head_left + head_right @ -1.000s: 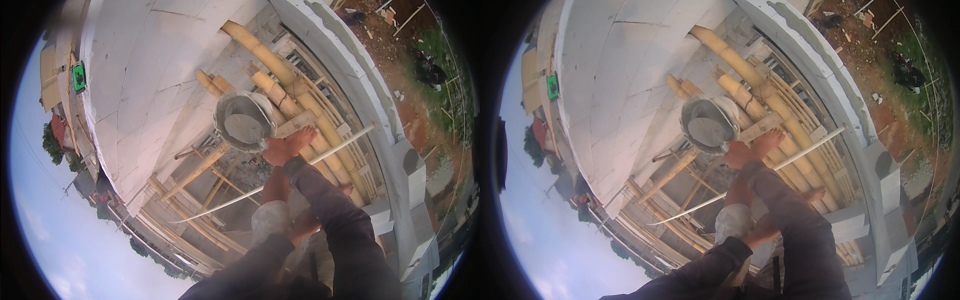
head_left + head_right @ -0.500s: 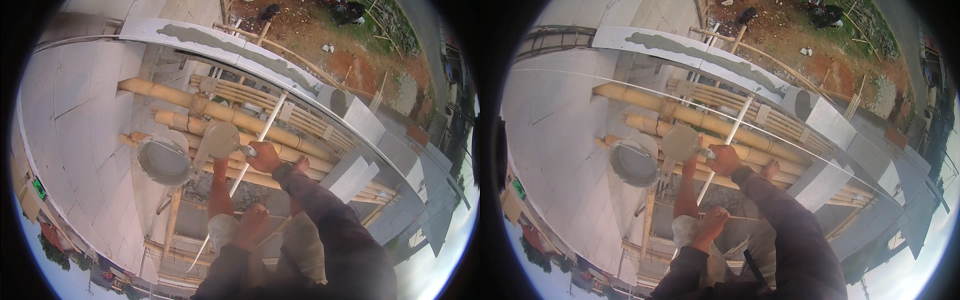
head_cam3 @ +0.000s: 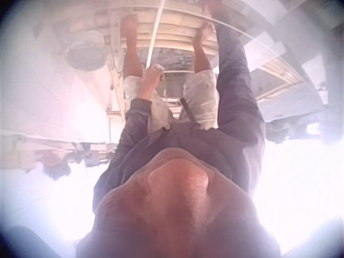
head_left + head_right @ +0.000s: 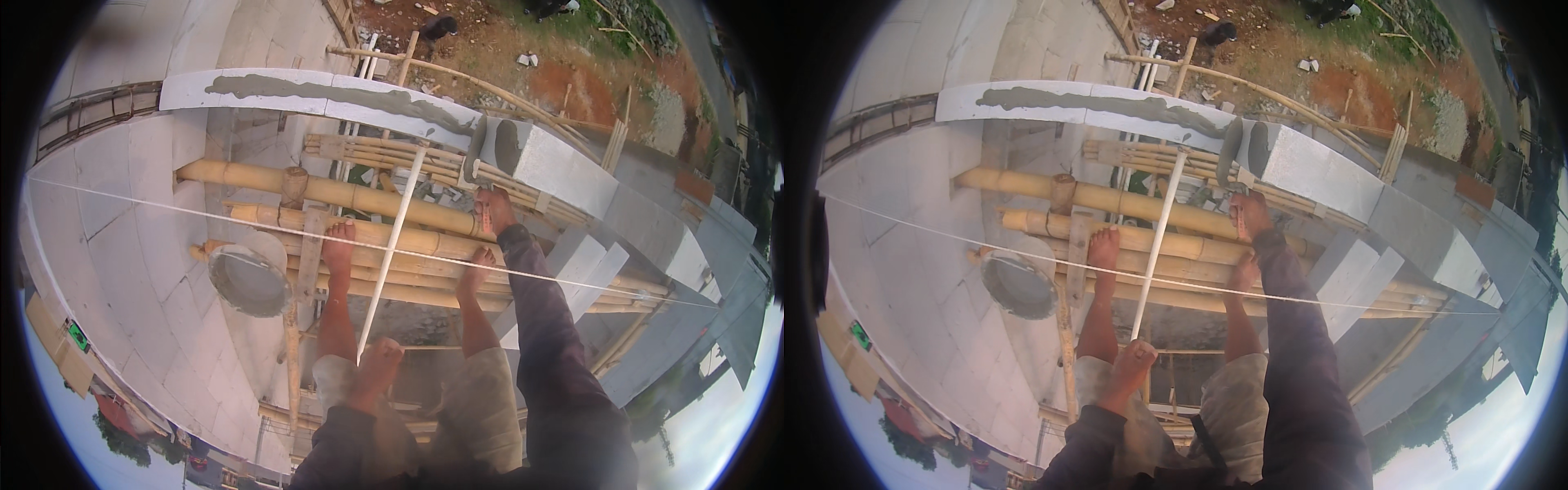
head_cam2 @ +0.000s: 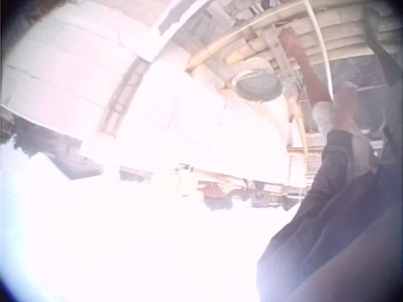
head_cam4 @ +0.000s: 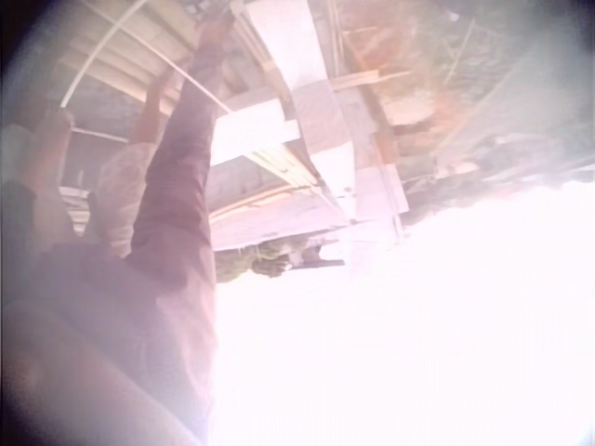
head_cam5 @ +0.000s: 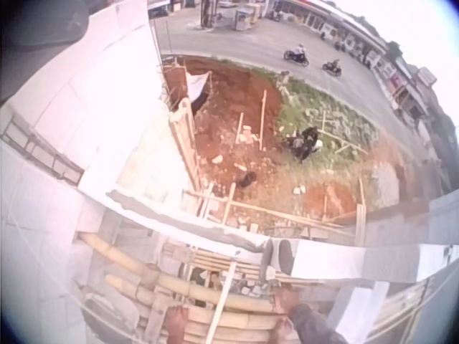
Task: The person applies mortar to a wall using a trowel, then places white rectangular tiles onto the mortar. The person repeatedly scoops mortar, spreads it, positions tiles, and taps them into place with the trowel handle.
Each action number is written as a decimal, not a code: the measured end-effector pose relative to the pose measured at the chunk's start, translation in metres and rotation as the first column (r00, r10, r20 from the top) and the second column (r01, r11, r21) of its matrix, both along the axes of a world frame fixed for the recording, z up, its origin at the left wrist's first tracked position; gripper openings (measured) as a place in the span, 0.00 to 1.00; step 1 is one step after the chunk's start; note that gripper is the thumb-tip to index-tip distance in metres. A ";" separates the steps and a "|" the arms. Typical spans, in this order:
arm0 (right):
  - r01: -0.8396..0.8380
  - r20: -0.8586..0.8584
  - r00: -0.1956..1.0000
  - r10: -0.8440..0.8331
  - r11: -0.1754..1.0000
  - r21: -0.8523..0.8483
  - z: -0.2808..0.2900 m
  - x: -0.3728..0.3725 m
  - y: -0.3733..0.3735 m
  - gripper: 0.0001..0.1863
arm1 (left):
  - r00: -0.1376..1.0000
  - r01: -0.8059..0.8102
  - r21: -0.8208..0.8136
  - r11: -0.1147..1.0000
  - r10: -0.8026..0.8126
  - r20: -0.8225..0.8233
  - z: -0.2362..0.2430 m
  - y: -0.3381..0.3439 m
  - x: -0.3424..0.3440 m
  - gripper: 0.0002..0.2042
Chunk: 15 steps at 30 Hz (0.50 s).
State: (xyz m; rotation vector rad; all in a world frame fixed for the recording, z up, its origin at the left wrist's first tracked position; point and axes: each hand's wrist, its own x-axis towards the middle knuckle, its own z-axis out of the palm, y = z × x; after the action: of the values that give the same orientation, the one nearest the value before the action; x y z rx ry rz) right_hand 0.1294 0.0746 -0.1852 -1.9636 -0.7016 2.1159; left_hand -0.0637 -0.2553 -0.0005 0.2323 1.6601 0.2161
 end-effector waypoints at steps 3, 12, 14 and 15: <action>0.130 -0.197 0.967 -0.160 0.979 -0.156 0.005 0.013 0.003 0.06 | 0.999 0.025 0.034 0.999 -0.024 -0.028 0.002 0.003 -0.001 0.12; 0.054 -0.371 0.922 -0.113 0.985 -0.166 0.107 0.046 0.008 0.08 | 0.999 0.008 0.066 0.998 -0.006 -0.037 0.003 0.005 0.003 0.13; 0.055 -0.365 0.926 -0.097 0.991 -0.123 0.131 0.051 0.009 0.09 | 0.999 0.030 0.086 0.996 -0.027 -0.040 -0.001 0.001 0.005 0.13; 0.047 -0.379 0.922 -0.079 0.994 -0.094 0.142 0.054 0.009 0.09 | 1.000 0.018 0.079 0.997 -0.017 -0.013 -0.003 -0.001 0.005 0.13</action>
State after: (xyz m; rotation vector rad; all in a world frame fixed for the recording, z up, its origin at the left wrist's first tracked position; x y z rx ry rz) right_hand 0.1834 0.0832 -0.0432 -1.5094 -0.4750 2.4198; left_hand -0.0587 -0.2566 -0.0033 0.3088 1.6624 0.2682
